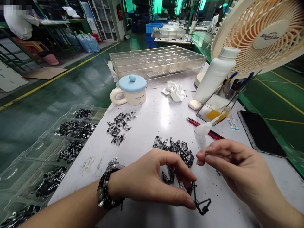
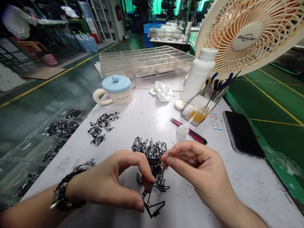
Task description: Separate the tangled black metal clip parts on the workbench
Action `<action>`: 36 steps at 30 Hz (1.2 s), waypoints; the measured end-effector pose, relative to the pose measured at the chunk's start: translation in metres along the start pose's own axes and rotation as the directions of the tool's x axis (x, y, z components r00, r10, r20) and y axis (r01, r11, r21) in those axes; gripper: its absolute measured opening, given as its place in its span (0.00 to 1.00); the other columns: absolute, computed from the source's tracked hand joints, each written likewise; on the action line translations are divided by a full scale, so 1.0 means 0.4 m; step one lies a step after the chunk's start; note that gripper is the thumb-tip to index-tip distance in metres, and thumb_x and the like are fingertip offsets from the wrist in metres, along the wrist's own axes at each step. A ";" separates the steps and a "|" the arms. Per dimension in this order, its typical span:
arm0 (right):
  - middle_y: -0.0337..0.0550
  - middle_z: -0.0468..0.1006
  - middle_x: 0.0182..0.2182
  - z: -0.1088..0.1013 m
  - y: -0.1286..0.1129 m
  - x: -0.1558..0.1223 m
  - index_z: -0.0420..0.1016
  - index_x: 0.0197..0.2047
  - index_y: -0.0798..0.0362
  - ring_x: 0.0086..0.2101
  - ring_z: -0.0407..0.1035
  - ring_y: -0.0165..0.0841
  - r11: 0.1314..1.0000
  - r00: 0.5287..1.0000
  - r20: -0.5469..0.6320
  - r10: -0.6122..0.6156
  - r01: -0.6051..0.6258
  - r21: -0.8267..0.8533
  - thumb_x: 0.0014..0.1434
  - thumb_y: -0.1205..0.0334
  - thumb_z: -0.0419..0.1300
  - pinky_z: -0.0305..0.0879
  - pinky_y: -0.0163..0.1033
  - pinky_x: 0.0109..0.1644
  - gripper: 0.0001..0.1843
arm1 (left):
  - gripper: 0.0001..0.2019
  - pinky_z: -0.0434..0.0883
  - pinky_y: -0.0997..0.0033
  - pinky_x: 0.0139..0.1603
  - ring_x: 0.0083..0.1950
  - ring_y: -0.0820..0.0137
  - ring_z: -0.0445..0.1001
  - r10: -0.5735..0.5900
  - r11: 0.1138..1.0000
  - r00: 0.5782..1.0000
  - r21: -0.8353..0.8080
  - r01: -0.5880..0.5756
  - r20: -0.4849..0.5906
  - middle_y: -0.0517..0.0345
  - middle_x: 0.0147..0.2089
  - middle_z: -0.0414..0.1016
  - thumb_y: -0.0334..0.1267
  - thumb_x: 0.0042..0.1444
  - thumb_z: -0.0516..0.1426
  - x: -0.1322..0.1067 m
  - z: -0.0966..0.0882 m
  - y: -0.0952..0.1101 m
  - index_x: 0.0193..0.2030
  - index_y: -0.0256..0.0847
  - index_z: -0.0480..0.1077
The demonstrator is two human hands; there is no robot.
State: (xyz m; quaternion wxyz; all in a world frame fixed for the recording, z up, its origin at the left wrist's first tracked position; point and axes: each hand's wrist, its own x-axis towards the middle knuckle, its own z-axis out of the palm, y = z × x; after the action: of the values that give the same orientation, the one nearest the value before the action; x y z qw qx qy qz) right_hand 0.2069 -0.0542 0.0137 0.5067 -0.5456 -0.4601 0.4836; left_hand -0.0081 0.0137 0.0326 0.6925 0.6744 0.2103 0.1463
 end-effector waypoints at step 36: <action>0.35 0.66 0.30 0.049 0.001 -0.026 0.76 0.32 0.42 0.35 0.65 0.23 0.762 0.915 0.136 -0.381 0.394 -0.514 0.54 0.56 0.64 0.63 0.29 0.36 0.02 | 0.06 0.68 0.61 0.38 0.34 0.67 0.75 0.645 0.579 0.733 0.764 -0.284 -0.216 0.55 0.30 0.78 0.30 0.49 0.63 -0.006 0.042 -0.034 0.35 0.32 0.72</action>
State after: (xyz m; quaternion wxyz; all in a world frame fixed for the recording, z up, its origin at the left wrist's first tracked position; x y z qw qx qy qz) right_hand 0.1862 -0.0624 0.0138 0.4195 -0.5515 -0.6839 0.2286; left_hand -0.0029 -0.0028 0.0194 0.2512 0.8536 0.2195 0.4002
